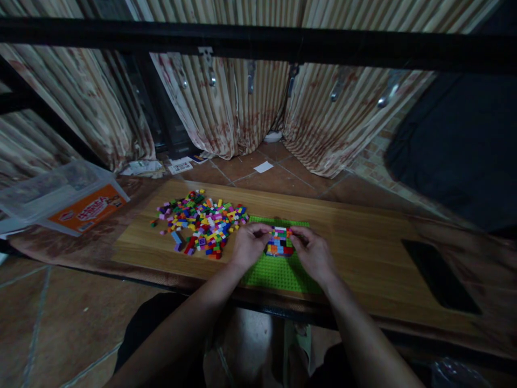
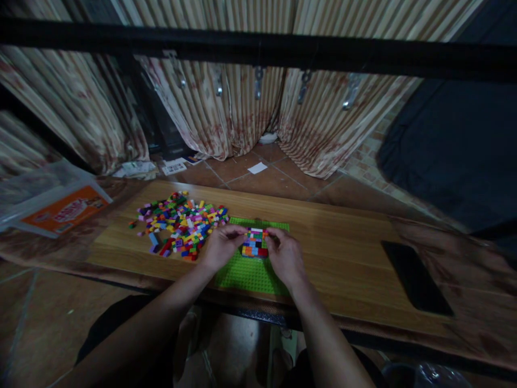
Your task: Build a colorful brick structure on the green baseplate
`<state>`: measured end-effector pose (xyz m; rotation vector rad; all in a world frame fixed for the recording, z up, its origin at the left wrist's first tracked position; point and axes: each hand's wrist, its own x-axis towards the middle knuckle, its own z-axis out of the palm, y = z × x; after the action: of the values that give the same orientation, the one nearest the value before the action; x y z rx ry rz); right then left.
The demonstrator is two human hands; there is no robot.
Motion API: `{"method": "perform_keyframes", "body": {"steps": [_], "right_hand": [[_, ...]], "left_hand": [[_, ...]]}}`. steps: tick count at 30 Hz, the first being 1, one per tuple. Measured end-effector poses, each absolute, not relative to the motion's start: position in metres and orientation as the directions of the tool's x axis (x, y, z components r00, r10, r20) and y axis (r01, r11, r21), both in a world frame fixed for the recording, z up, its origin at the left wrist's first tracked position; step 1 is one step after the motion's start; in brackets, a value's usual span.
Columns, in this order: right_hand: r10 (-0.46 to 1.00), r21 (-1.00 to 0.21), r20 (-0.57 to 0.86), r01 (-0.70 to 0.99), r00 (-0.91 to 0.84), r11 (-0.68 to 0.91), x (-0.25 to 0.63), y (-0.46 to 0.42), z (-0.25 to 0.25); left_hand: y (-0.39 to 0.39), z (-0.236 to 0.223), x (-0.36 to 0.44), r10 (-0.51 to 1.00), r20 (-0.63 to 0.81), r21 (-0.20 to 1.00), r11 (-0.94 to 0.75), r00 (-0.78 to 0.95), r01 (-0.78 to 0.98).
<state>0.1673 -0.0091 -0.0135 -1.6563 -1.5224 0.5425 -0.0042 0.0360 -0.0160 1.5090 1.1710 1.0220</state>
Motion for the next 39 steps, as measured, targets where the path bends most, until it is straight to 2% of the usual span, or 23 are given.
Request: {"method": "perform_keyframes", "body": {"steps": [8, 15, 19, 27, 35, 39], "right_hand": [[0.961, -0.784, 0.2, 0.619, 0.191, 0.041, 0.167, -0.009, -0.014], [0.961, -0.795, 0.199, 0.605, 0.191, 0.045, 0.168, -0.008, -0.016], [0.964, -0.798, 0.188, 0.601, 0.187, 0.04, 0.169, -0.007, -0.017], [0.965, -0.81, 0.181, 0.585, 0.192, 0.036, 0.169, -0.007, -0.018], [0.962, -0.83, 0.185, 0.556, 0.201, 0.044, 0.168, -0.007, -0.023], [0.96, -0.841, 0.181, 0.54, 0.214, 0.038, 0.166, -0.008, -0.021]], "left_hand": [[0.037, -0.016, -0.006, 0.973, -0.01, 0.997, -0.007, 0.232, 0.073], [0.039, -0.016, -0.009, 0.98, -0.022, 0.998, 0.01, 0.2, 0.057], [0.04, -0.014, -0.008, 0.982, -0.133, 0.991, 0.131, 0.135, 0.024], [0.046, -0.019, 0.001, 0.968, -0.175, 0.984, 0.168, 0.177, 0.057], [0.056, -0.011, 0.004, 0.898, -0.381, 0.913, 0.404, 0.218, -0.066], [0.061, -0.007, 0.007, 0.878, -0.425, 0.892, 0.447, 0.22, -0.065]]}}
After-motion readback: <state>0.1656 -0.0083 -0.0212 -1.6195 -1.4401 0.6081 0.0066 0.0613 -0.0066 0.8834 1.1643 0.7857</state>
